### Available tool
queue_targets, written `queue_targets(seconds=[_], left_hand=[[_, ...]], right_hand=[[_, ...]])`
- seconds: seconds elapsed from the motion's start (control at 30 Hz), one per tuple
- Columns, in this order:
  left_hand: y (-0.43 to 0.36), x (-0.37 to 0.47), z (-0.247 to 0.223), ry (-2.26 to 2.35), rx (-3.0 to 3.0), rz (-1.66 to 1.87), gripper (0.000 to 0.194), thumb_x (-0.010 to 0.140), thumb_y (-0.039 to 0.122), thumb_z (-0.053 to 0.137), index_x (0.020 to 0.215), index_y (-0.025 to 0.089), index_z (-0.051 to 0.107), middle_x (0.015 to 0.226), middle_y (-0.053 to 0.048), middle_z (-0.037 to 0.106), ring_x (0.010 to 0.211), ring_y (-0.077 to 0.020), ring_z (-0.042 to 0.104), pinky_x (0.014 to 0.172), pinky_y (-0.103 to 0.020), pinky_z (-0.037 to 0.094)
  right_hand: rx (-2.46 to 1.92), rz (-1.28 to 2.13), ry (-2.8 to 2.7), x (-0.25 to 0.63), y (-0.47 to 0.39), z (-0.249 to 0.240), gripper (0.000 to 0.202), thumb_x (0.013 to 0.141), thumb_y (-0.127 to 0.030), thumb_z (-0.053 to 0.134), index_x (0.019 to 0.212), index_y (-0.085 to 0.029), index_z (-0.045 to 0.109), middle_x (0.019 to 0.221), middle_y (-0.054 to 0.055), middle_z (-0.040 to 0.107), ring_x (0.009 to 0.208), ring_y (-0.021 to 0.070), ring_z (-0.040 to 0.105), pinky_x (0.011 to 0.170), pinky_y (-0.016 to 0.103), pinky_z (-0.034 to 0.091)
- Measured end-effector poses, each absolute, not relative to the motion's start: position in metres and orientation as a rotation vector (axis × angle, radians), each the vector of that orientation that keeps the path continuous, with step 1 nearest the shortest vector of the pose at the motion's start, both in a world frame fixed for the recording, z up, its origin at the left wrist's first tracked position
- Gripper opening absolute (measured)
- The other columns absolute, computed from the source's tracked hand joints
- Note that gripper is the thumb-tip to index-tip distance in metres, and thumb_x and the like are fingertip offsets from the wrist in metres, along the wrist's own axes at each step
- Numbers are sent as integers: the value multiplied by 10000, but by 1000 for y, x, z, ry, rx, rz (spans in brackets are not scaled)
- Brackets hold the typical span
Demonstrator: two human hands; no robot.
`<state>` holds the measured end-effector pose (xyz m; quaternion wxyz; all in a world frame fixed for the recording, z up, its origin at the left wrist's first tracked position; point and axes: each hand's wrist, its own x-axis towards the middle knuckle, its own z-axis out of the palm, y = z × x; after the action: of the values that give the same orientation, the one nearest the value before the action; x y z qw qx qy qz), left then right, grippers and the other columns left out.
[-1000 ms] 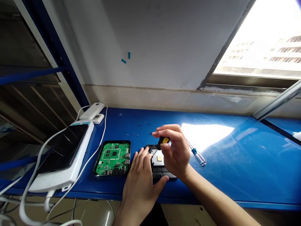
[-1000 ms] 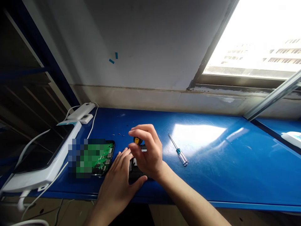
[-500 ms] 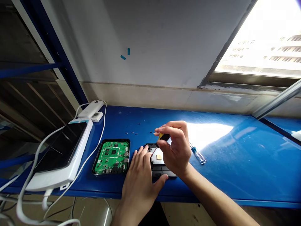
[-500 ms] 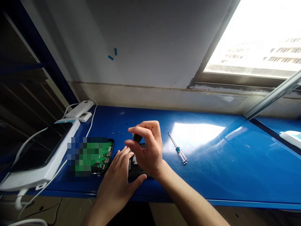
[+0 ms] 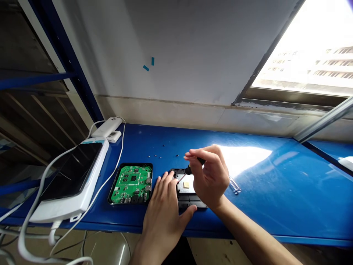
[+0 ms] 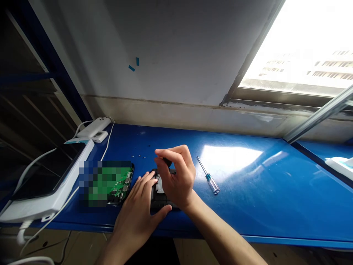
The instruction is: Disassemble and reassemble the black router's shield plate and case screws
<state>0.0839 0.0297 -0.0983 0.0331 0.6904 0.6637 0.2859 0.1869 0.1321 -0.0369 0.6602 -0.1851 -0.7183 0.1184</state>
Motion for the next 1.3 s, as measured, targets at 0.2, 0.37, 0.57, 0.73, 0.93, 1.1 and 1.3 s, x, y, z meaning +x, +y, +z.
queue_targets(seconds=[0.2,0.37,0.57,0.73,0.93,1.1,1.3], left_hand=[[29,84,-101,2053,2181,901,691,870,546,694,1355,151,401,1508,-246,532,1439,-376,467,1144,-616,452],[29,84,-100,2050,2134,868,663,872,524,697,1350,159,416,1542,-240,496,1457,-378,440,1156,-626,432],[29,84,-96,2026,2136,867,673,877,559,679,1343,149,420,1532,-246,507,1455,-380,443,1151,-628,437],[31,83,-97,2061,2128,830,676,864,533,704,1351,165,414,1546,-232,495,1465,-376,426,1159,-623,430],[31,84,-98,2050,2130,851,669,868,536,696,1352,170,414,1543,-227,501,1461,-376,431,1155,-618,440],[30,84,-96,2050,2114,817,688,864,526,702,1361,145,419,1546,-240,491,1466,-390,417,1154,-630,437],[29,84,-97,2062,2106,802,669,877,524,689,1366,157,419,1564,-221,477,1475,-375,407,1170,-616,424]], right_hand=[[-333,496,-1550,187,131,-40,265,1038,-227,397,1118,-235,649,1060,72,718,935,228,732,723,446,653],[-409,275,-1634,188,134,-40,245,974,-212,613,1209,-263,665,947,43,659,825,180,696,661,360,635],[-331,477,-1546,184,135,-43,262,1063,-199,382,1198,-254,600,1091,60,715,942,194,734,724,401,666],[-377,305,-1588,186,137,-41,154,949,-217,653,1100,-251,659,995,42,631,848,179,680,666,359,638],[-338,500,-1548,185,132,-40,312,1055,-156,329,1159,-241,611,1100,61,739,869,177,737,716,390,647],[-374,351,-1603,187,134,-41,137,1003,-274,540,1103,-251,631,1016,60,653,873,201,703,674,392,643],[-394,419,-1560,187,133,-38,264,1035,-139,403,1131,-244,625,1036,55,720,865,172,718,717,375,636]])
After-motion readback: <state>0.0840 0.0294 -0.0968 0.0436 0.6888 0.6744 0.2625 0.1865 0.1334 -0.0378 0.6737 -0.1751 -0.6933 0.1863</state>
